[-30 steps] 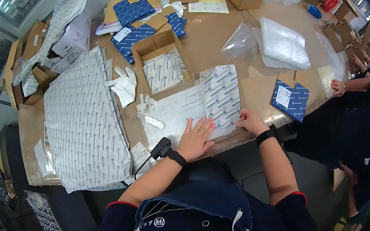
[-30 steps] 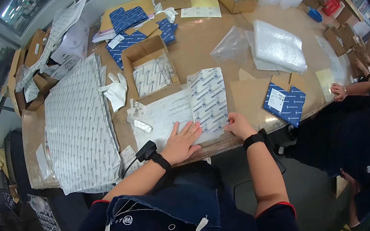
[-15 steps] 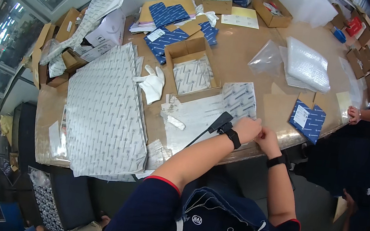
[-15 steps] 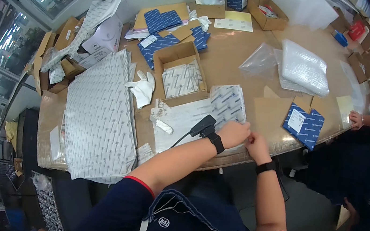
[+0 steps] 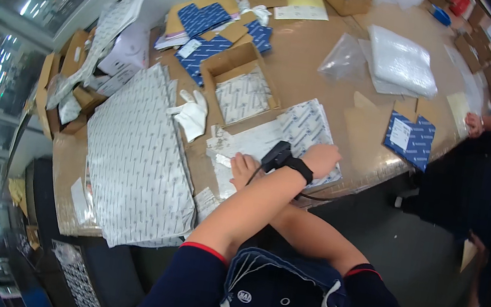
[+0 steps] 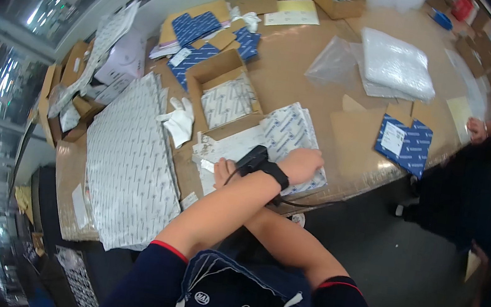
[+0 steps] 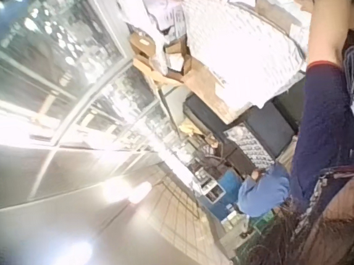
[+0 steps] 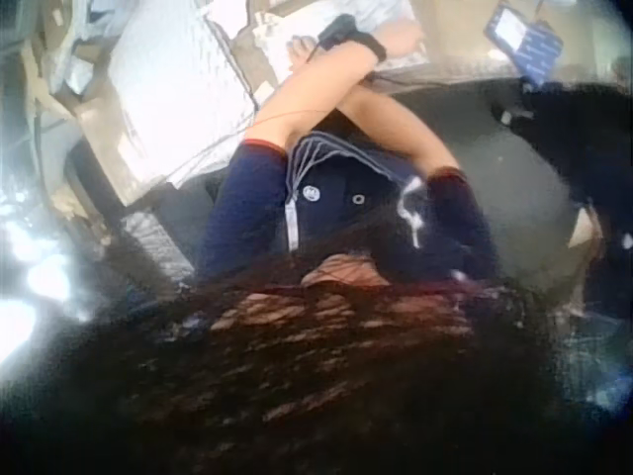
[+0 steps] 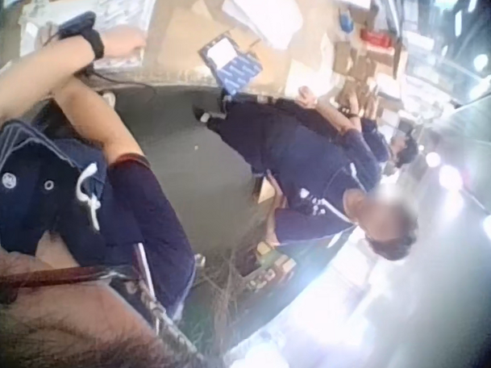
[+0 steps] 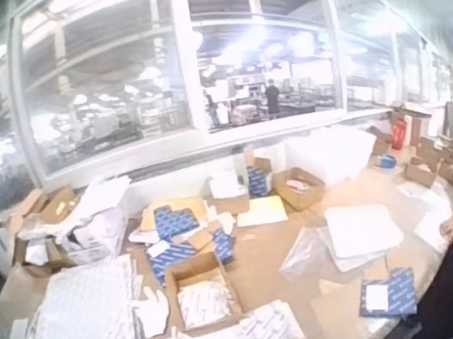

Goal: Organizing and packing small white slips into plastic bags and boxes at a warehouse workstation.

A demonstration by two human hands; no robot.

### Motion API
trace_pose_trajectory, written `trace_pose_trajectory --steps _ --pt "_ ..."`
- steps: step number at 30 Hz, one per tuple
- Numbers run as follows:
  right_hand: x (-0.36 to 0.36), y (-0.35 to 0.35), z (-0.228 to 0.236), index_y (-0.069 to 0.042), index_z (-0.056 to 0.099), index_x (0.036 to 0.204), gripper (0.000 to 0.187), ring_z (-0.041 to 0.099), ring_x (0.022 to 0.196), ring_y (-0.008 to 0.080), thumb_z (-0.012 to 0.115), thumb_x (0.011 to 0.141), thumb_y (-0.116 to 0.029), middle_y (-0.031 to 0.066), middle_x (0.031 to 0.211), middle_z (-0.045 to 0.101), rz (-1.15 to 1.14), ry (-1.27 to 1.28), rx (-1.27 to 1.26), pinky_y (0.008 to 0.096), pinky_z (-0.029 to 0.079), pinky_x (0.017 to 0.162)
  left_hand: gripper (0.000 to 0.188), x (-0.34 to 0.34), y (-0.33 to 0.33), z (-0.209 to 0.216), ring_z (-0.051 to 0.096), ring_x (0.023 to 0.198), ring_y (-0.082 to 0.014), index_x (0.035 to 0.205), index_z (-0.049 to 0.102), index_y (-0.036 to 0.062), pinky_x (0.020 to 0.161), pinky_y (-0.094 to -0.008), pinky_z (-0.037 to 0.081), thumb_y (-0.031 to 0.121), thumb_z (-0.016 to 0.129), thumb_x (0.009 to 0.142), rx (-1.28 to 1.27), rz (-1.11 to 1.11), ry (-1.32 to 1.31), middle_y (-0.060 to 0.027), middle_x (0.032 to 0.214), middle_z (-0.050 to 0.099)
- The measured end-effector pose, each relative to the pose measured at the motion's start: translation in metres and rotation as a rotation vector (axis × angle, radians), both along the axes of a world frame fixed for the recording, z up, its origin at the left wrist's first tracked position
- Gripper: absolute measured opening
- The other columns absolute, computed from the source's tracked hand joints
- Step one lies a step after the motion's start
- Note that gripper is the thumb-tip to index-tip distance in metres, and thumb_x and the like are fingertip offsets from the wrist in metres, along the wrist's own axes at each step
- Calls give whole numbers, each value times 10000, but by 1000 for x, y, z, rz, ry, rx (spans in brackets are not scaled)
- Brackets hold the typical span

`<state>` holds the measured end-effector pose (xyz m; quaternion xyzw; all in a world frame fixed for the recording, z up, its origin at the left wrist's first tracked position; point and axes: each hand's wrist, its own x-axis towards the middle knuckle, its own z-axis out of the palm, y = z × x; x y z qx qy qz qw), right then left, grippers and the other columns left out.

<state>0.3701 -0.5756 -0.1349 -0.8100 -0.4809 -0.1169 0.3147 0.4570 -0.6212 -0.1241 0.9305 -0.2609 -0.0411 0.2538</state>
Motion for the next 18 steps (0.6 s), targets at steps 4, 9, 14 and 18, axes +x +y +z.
trace_pose_trajectory --steps 4,9,14,18 --pt "-10 2 15 -3 540 1048 319 527 1002 314 553 783 -181 185 1041 562 52 595 -399 411 424 837 106 2 5 -2 574 769 -324 743 625 66 661 -421 469 81 534 690 9 -45 73 -134 802 561" --pt "-43 -67 -6 6 559 849 194 577 810 338 522 782 -173 181 848 590 25 616 244 419 455 733 69 6 4 8 564 782 -320 719 601 57 671 -416 456 89 557 676 -54 -118 116 -128 802 561" --pt "-28 -229 62 -17 590 821 138 611 619 234 552 772 -141 160 704 600 -158 1044 -82 330 487 576 117 -1 13 13 565 774 -307 782 600 45 675 -376 456 86 631 677 -112 -83 150 -109 804 562" --pt "-20 -320 75 8 604 950 203 567 601 86 467 815 -57 29 707 599 -640 1344 395 224 461 542 101 -12 2 19 566 771 -301 792 603 40 673 -379 455 77 616 698 -75 -91 179 -109 806 560"
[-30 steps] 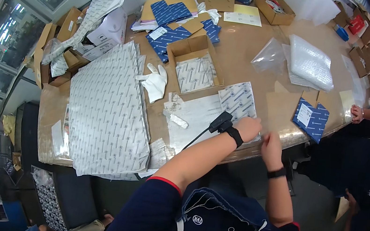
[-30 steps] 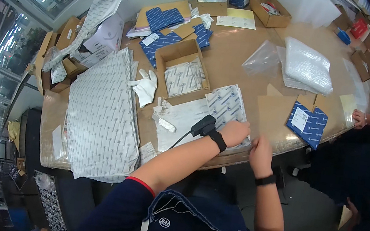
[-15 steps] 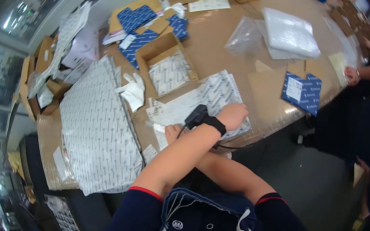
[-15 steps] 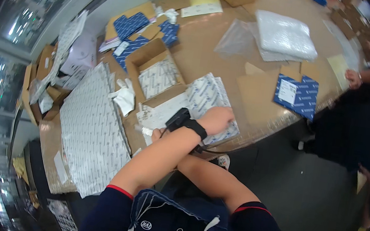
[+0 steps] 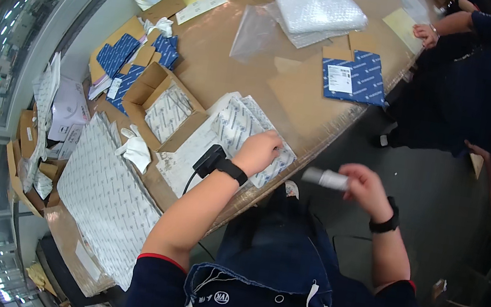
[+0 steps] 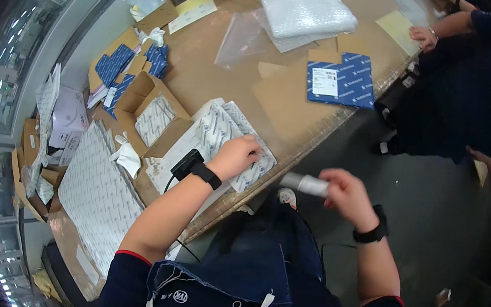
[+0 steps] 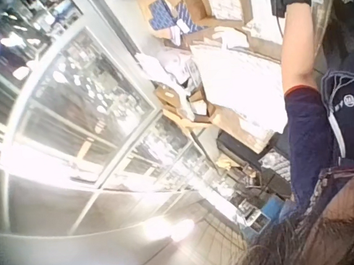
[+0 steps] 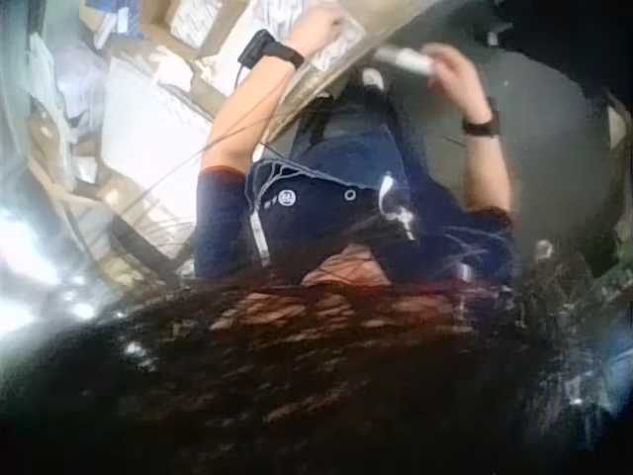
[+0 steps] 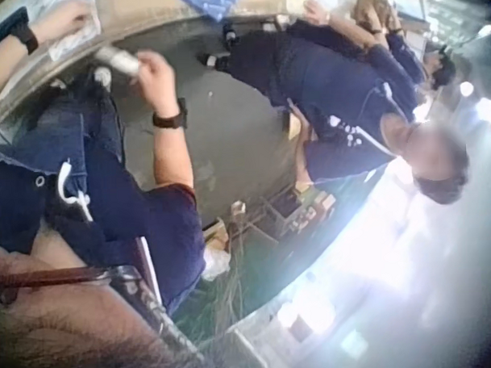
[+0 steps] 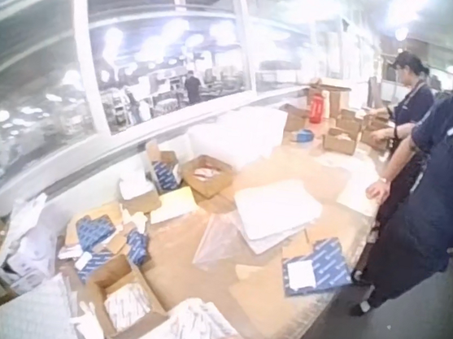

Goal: Organizing and packing small white slips into plastic bags and boxes at a warehouse workstation.

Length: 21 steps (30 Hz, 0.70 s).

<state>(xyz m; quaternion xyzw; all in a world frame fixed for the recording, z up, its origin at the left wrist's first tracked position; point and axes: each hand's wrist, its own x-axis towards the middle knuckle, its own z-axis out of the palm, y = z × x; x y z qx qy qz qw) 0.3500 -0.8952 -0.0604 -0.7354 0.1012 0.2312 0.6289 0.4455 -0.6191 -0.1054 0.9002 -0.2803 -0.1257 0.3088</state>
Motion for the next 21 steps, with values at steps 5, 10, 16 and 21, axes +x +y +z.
trace_pose_trajectory --steps 5,10,16,21 --pt "39 -3 -27 7 604 1051 308 562 632 109 427 805 -49 65 738 616 -27 -162 -104 242 460 592 83 -13 -21 0 565 781 -312 781 605 44 675 -398 459 68 593 702 49 -42 3 -114 818 553" --pt "60 19 -41 10 635 930 260 618 778 230 440 772 -60 160 843 644 182 -342 -252 297 474 705 83 -16 -29 5 571 782 -311 787 616 50 667 -390 460 83 606 711 80 -27 -6 -107 828 562" --pt "72 17 -48 1 637 874 210 616 760 240 479 771 -90 161 821 638 317 -237 -225 307 472 688 111 -18 -34 4 569 752 -313 786 604 39 651 -394 465 138 608 738 99 -17 1 -107 809 541" --pt "74 14 -53 -5 614 869 164 591 702 170 543 795 -132 99 743 629 535 -225 -186 281 459 659 208 -29 -40 -10 573 681 -299 825 565 74 570 -386 470 266 618 764 108 -33 -110 -87 820 527"
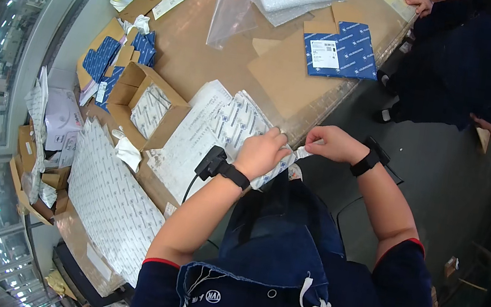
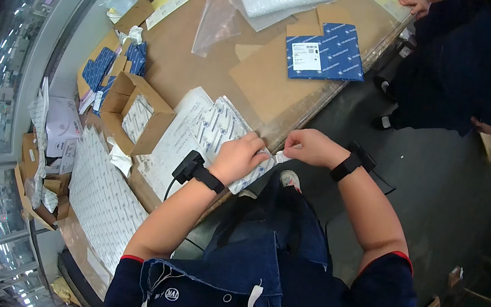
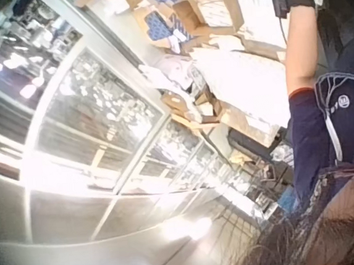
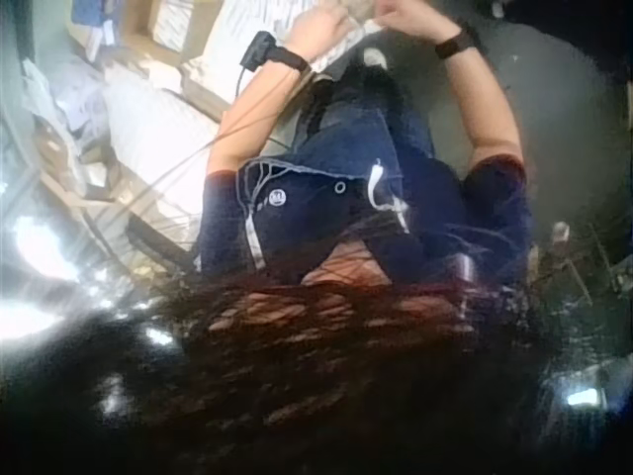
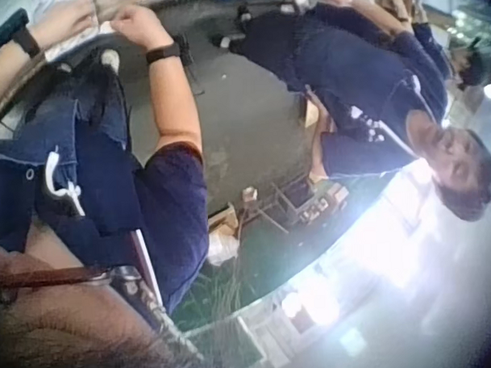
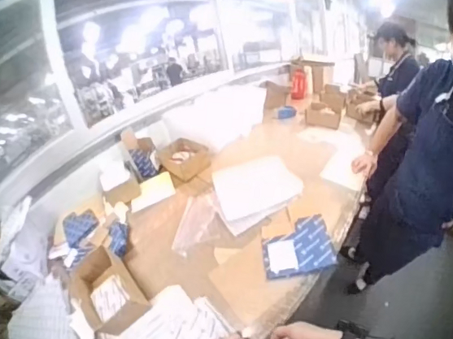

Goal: Organizing and packing small white slips into plastic bags and boxes at a warehouse workstation.

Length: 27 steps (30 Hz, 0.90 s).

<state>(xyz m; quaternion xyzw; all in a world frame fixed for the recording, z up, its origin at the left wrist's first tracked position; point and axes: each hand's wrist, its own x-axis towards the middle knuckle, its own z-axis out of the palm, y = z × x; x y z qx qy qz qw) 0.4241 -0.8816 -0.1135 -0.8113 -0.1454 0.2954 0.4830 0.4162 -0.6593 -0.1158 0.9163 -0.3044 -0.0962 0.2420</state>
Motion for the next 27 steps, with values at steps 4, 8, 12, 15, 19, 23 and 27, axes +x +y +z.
trace_pose_trajectory --steps 4,8,12,15,19,23,27 --pt "0 -8 -11 -18 606 910 162 541 647 97 540 831 -142 20 675 590 110 364 187 253 430 603 222 -3 -4 -13 568 598 -266 814 555 109 507 -357 458 315 619 763 77 -47 -142 -69 795 514" --pt "-2 -10 -13 -21 608 921 171 502 611 75 541 846 -160 1 657 564 143 371 130 238 404 568 227 -4 -3 -21 535 519 -229 782 545 128 465 -325 436 337 628 754 23 -55 -318 -45 768 492" --pt "-10 -10 -13 -29 611 959 196 465 594 66 537 862 -182 -15 648 540 102 370 180 225 386 553 228 -2 -3 -22 526 512 -217 783 548 129 460 -318 428 337 635 749 -7 -56 -337 -38 764 488" --pt "-17 -8 -12 -32 611 982 211 455 596 61 530 872 -193 -22 656 533 61 379 210 221 381 550 228 -3 -2 -24 525 512 -213 783 553 133 460 -316 423 341 637 747 -6 -50 -341 -37 762 489" --pt "-16 -9 -12 -34 611 993 224 444 601 50 529 881 -209 -30 682 537 58 410 218 212 378 551 227 -2 -2 -24 525 512 -211 777 556 136 462 -314 419 345 639 744 -15 -46 -331 -35 763 492" --pt "-19 -9 -14 -36 609 997 220 439 608 43 529 884 -207 -38 698 541 53 410 216 201 376 557 218 -2 -2 -25 522 508 -210 771 556 142 461 -315 416 340 643 741 -36 -33 -337 -34 771 499" --pt "-22 -7 -13 -32 602 1012 223 432 615 42 520 890 -200 -47 709 534 42 493 257 198 375 568 215 -1 -1 -24 515 498 -213 759 545 143 457 -319 413 334 643 741 -27 -44 -333 -36 775 501"
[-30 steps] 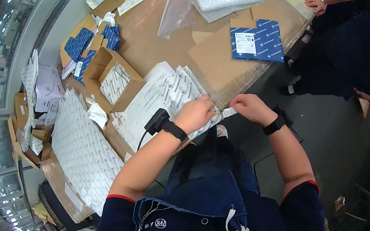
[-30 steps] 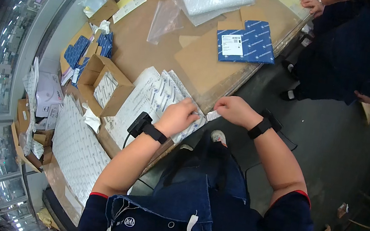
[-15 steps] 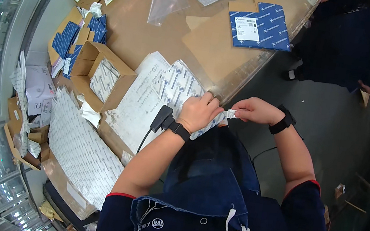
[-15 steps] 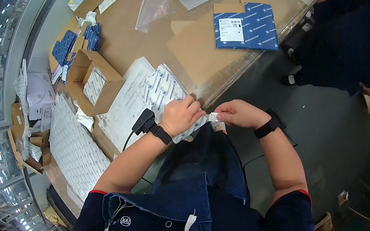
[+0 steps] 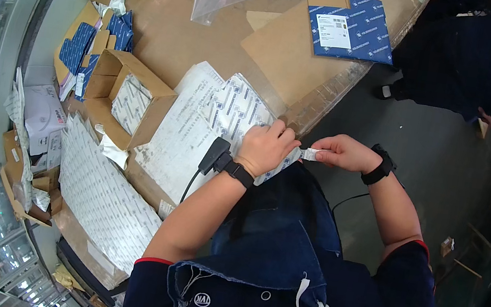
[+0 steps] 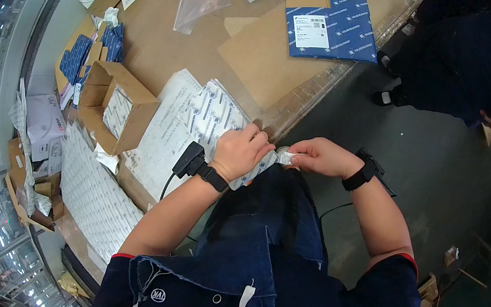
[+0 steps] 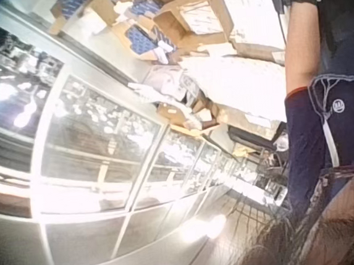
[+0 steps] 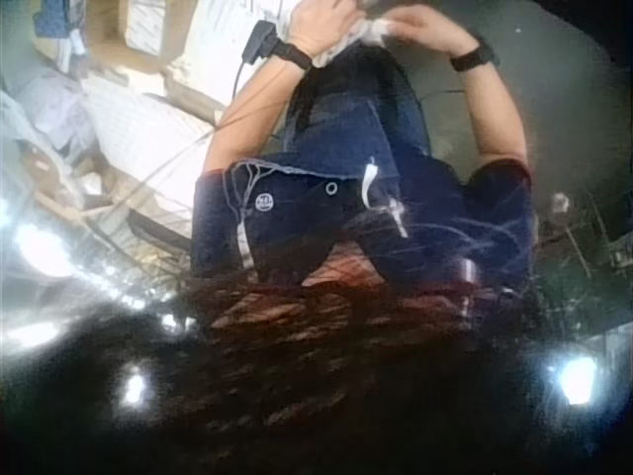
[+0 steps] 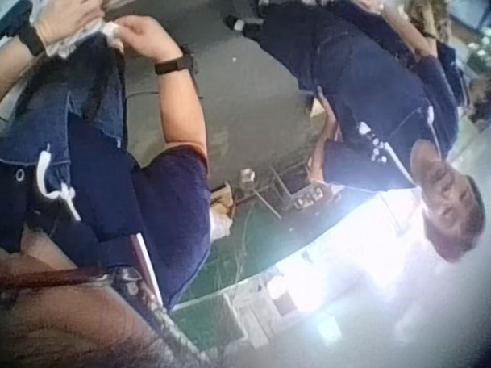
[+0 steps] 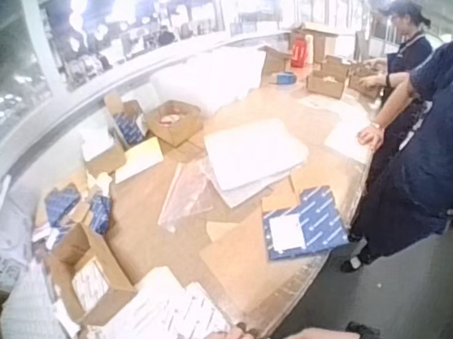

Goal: Organizing and packing small white slips into plastic bags and boxes at a warehouse workstation.

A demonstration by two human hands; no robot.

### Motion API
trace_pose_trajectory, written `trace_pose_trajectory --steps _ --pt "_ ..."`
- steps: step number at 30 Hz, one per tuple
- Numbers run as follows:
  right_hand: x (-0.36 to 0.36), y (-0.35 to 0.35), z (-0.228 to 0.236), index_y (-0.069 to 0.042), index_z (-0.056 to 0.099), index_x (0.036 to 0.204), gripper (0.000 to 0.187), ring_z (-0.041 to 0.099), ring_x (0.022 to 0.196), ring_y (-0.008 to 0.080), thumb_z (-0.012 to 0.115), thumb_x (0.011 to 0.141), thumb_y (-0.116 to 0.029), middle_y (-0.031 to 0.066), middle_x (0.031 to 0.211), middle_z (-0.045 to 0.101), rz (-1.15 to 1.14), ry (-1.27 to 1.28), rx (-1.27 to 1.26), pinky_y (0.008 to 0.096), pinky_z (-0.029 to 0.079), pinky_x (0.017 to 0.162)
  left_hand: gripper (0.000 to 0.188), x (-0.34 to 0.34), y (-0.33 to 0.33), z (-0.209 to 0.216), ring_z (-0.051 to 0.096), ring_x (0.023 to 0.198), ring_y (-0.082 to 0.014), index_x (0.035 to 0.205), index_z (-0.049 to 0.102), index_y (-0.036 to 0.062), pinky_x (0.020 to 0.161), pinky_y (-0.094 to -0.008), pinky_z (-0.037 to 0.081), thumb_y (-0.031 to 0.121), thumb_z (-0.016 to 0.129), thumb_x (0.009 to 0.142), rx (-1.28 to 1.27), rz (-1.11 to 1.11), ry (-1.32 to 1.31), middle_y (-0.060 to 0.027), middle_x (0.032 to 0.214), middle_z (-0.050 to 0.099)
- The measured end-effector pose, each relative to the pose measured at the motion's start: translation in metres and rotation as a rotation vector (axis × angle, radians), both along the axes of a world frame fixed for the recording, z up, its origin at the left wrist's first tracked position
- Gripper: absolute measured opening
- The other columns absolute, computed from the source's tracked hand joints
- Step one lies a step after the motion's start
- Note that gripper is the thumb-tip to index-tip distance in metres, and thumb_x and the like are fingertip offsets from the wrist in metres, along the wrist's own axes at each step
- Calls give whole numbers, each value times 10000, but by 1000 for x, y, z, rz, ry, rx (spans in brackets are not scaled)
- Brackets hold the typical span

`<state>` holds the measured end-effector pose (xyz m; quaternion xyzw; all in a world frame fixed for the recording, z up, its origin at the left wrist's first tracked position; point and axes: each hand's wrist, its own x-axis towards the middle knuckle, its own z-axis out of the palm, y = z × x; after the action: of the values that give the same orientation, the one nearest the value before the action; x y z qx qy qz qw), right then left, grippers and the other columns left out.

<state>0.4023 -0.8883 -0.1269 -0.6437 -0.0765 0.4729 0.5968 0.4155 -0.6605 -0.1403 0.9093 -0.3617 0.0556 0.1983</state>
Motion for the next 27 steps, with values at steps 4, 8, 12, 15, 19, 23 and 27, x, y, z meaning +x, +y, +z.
trace_pose_trajectory --steps 4,8,12,15,19,23,27 --pt "-12 10 3 -20 594 994 217 433 612 54 514 892 -195 -46 683 513 -38 -94 -3 210 382 572 216 0 -1 0 512 493 -218 750 535 141 455 -321 413 330 641 744 -21 0 -9 -35 775 501" --pt "-25 14 -5 -17 589 976 209 453 614 73 511 891 -191 -25 664 508 -44 -35 -23 229 399 579 214 -2 -1 -1 514 496 -222 746 531 141 457 -323 415 326 639 746 -23 1 -12 -34 768 502" --pt "-44 33 -12 -14 582 972 204 493 620 123 517 877 -182 41 668 538 -20 -162 -8 270 425 607 212 -3 -1 -3 519 501 -222 742 531 140 460 -327 420 324 636 749 -17 7 -16 -32 759 502" --pt "-54 47 -16 -17 588 988 215 541 651 171 527 866 -184 87 710 580 -13 -155 -32 296 440 634 208 -2 -1 -2 522 504 -224 741 533 140 463 -330 423 323 631 755 -8 7 -15 -30 754 501" --pt "-65 67 -18 -26 601 962 212 600 725 258 547 851 -199 156 781 616 -75 -277 -24 328 459 671 204 0 -2 2 524 507 -226 743 534 138 462 -329 423 320 624 762 1 0 -20 -29 748 499" --pt "-90 94 -30 -34 608 941 202 610 771 275 549 845 -202 152 819 627 42 -241 43 339 463 700 229 0 -3 1 540 543 -206 734 488 138 497 -333 421 332 603 778 -6 -5 -7 -50 750 471" --pt "-78 66 -3 -32 613 941 232 606 745 253 532 851 -230 135 791 626 110 -356 -27 332 462 686 220 1 4 12 564 628 -266 773 514 106 560 -372 453 313 581 800 -31 40 214 -79 786 503"
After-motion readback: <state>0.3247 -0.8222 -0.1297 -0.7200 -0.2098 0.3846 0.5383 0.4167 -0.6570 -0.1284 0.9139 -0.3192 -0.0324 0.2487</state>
